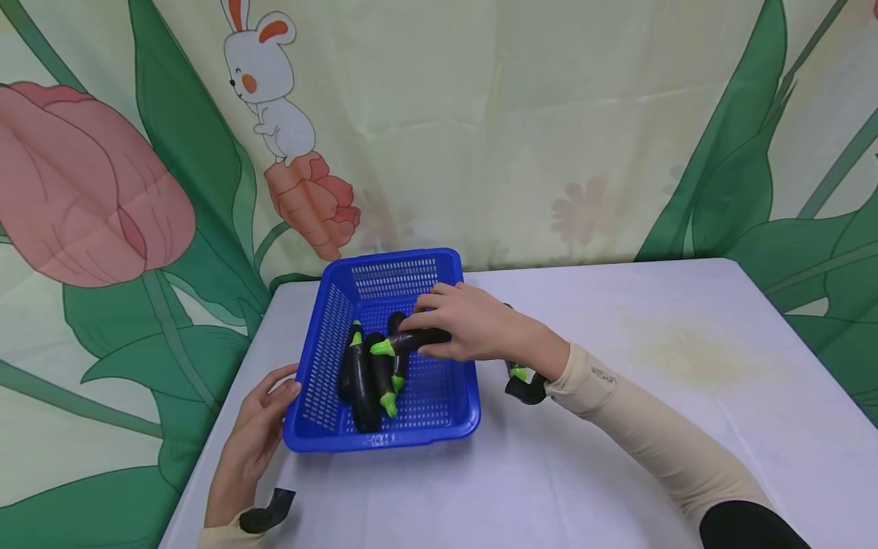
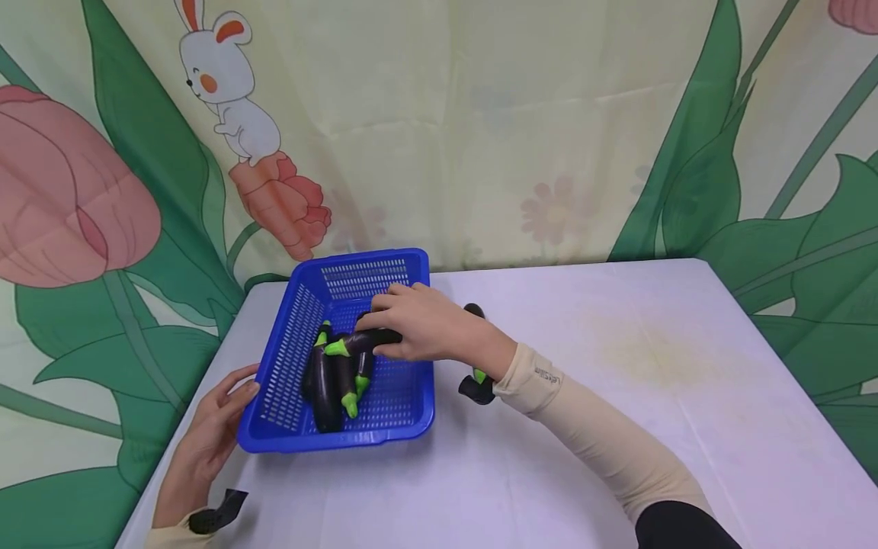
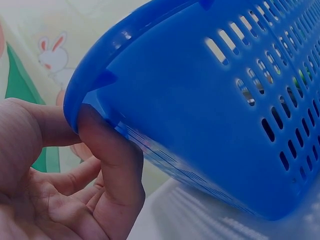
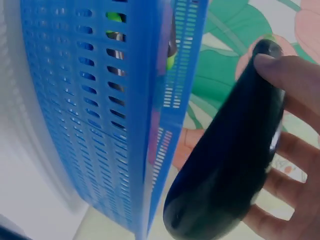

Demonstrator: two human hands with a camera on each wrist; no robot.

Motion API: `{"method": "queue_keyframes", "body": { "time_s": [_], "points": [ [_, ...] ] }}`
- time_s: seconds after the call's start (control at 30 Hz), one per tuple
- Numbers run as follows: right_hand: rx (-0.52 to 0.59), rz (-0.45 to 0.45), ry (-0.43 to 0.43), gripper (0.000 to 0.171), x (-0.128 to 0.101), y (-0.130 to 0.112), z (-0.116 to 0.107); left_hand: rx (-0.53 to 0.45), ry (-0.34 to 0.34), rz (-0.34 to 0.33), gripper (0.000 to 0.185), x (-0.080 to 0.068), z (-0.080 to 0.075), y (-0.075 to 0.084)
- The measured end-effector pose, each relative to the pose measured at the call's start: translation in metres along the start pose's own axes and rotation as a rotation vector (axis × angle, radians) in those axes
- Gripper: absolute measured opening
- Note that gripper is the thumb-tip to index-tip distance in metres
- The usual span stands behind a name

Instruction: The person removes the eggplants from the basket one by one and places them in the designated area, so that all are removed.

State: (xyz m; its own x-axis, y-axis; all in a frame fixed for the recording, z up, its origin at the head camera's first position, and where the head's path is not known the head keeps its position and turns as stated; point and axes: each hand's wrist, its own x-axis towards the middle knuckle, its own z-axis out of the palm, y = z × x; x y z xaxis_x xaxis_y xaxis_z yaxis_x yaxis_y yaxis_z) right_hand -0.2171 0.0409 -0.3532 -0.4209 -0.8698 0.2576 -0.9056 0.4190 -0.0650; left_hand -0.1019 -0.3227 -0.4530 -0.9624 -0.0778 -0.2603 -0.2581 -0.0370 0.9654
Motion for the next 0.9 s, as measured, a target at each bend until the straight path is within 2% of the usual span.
{"method": "queue_keyframes", "body": {
  "time_s": [0.4, 0.53, 0.9],
  "points": [
    [0.357, 0.227, 0.211, 0.037, -0.018, -0.003, 0.004, 0.01, 0.019, -0.021, 0.046, 0.0, 0.0, 0.001],
    [0.437, 0.301, 0.286, 0.041, -0.026, -0.002, 0.006, 0.006, 0.021, -0.025, 0.048, 0.001, 0.001, 0.001],
    [0.631, 0.567, 0.361, 0.037, -0.048, 0.001, 0.016, -0.019, 0.014, -0.035, 0.046, 0.001, 0.001, 0.002]
  ]
}}
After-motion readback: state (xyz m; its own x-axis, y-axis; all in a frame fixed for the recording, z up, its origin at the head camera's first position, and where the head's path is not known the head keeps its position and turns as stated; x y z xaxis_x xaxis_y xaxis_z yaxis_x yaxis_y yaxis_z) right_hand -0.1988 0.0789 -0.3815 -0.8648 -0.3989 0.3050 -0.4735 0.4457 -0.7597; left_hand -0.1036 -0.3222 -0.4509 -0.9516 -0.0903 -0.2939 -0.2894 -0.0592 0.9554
